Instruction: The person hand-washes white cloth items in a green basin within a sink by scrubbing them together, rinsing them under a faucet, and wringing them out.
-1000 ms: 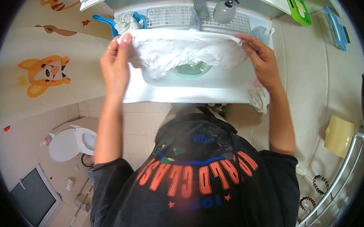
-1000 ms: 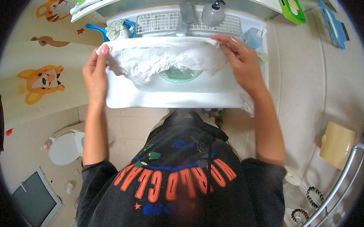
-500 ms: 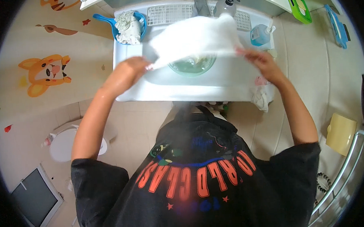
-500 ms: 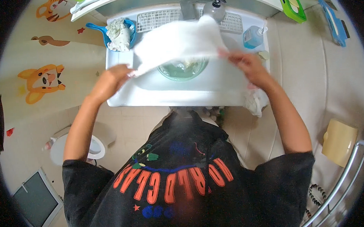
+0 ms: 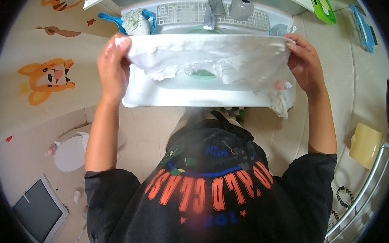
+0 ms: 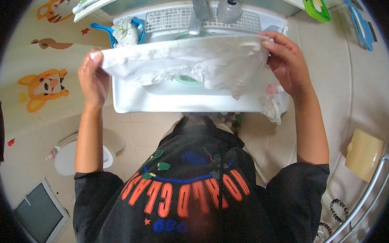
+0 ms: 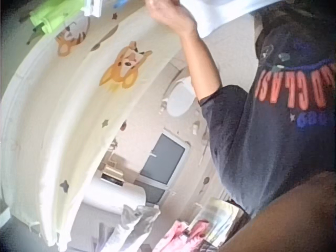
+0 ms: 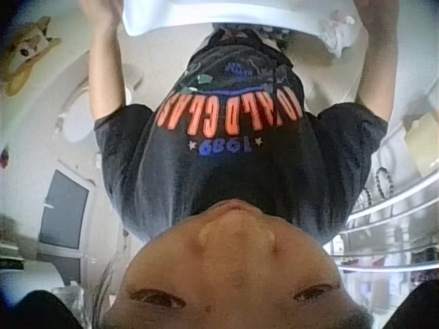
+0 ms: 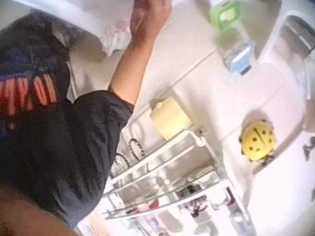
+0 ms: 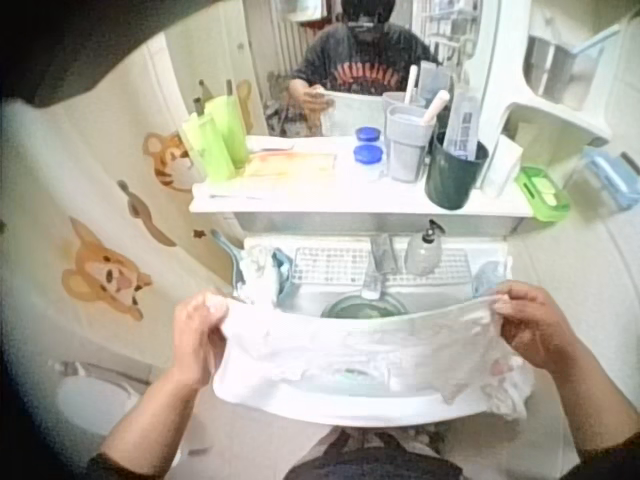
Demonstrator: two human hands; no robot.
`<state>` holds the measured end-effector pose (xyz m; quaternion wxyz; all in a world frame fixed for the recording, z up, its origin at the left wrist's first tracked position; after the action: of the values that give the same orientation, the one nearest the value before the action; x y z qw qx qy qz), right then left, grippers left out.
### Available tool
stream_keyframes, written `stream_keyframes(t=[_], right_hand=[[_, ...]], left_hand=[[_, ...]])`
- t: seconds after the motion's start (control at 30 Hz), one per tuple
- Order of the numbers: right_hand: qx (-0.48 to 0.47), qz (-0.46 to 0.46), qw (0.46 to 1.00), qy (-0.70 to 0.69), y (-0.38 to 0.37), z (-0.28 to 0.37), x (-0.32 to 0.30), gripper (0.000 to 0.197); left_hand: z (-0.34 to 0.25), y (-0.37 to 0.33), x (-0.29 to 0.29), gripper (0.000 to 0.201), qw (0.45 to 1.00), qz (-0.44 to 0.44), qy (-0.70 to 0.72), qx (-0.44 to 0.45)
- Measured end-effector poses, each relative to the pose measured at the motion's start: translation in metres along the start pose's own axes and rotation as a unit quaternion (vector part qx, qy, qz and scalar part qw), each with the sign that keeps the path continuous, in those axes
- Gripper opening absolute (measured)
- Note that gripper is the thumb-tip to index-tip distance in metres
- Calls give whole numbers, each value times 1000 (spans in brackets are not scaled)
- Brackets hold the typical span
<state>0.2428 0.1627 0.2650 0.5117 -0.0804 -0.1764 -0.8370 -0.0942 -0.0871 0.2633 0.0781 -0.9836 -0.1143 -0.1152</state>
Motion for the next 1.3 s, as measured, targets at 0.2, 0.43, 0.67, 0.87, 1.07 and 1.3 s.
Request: stream_keyframes(t=[0.2,0.43,0.67,0.87,1.07,1.3], right_hand=[[-8,-94,995,18,-8,24,38,34],[-116,112,983,85,-19,7,150,40],[-209,14,928,309,-37,38,112,39],[-91,246,890,374,-51,6,127,39],[-12,273,935,227,-45,3,157,24],[-336,132,817,449,-49,56,177,20]], left_hand=[[-8,-10,16,21,982,-175,23,-71],[-1,-9,114,33,992,-95,-78,-33],[-5,-25,118,30,998,-14,-24,-59],[-9,-34,105,26,980,85,-120,-137],[2,-33,94,21,990,-80,-118,-4],[42,-11,125,57,999,29,-41,-7]])
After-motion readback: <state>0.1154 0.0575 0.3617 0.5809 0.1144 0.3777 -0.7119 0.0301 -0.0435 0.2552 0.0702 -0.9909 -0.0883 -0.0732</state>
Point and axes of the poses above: each hand's wrist, its own y-axis away from the middle knuckle, its own x-axis out of the palm, z = x × y, the point moved 7 cm from there along -y, towards the middle knuckle, and after that the axes turned 13 degrees about z, right-handed, at the moved point
